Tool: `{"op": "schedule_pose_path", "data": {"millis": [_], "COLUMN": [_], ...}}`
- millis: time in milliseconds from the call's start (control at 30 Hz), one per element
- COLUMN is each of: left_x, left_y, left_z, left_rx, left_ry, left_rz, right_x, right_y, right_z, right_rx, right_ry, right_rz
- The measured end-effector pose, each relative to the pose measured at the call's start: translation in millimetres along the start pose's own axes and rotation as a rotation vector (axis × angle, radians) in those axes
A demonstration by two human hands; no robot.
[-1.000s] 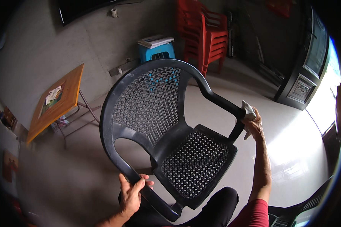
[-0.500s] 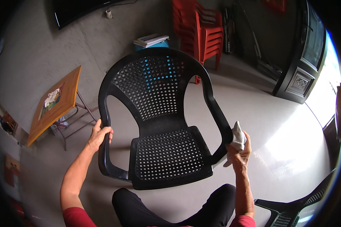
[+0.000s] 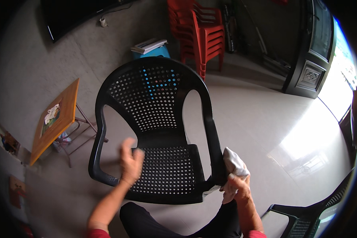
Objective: The person wipes a green plastic chair with a white cloth, cleaning the seat, backrest, and legs. They then flip the chair over to clean the underside before moving on to a black plastic chair and wiping its surfaces.
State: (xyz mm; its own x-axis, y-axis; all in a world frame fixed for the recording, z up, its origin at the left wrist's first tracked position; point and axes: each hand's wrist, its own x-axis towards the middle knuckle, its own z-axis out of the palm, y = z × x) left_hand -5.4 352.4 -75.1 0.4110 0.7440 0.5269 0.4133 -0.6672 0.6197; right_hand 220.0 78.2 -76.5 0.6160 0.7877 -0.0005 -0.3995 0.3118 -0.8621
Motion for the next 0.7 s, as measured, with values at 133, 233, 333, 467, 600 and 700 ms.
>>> {"op": "schedule_pose_path", "data": {"millis": [133,233,333,467,600,700], "left_x": [-94.4,-130.6,-136.2,-130.6,-131.6,-134.3], "left_y": [9.9,25.6,31.2,36.5,37.6,35.6], "left_z": [92.2,126.4,132.2,130.5,134.0,134.7], "left_rx": [-0.122,0.001,0.228,0.26,0.283,0.296], "left_ry": [-0.387,-0.645,-0.742,-0.829,-0.817,-0.798], "left_rz": [0.157,0.214,0.262,0.244,0.281,0.32], "right_x": [35.3,63.3,99.7,162.2,248.9,287.7], "right_y": [30.6,18.6,18.6,11.8,8.9,-2.6], "right_z": [-31.7,-16.3,-8.1,1.5,16.5,25.5], "right_rx": [0.324,0.471,0.48,0.536,0.59,0.583], "right_ry": [-0.141,-0.141,-0.118,-0.185,-0.317,-0.396], "right_rz": [0.07,0.111,0.05,0.054,-0.088,-0.191]}}
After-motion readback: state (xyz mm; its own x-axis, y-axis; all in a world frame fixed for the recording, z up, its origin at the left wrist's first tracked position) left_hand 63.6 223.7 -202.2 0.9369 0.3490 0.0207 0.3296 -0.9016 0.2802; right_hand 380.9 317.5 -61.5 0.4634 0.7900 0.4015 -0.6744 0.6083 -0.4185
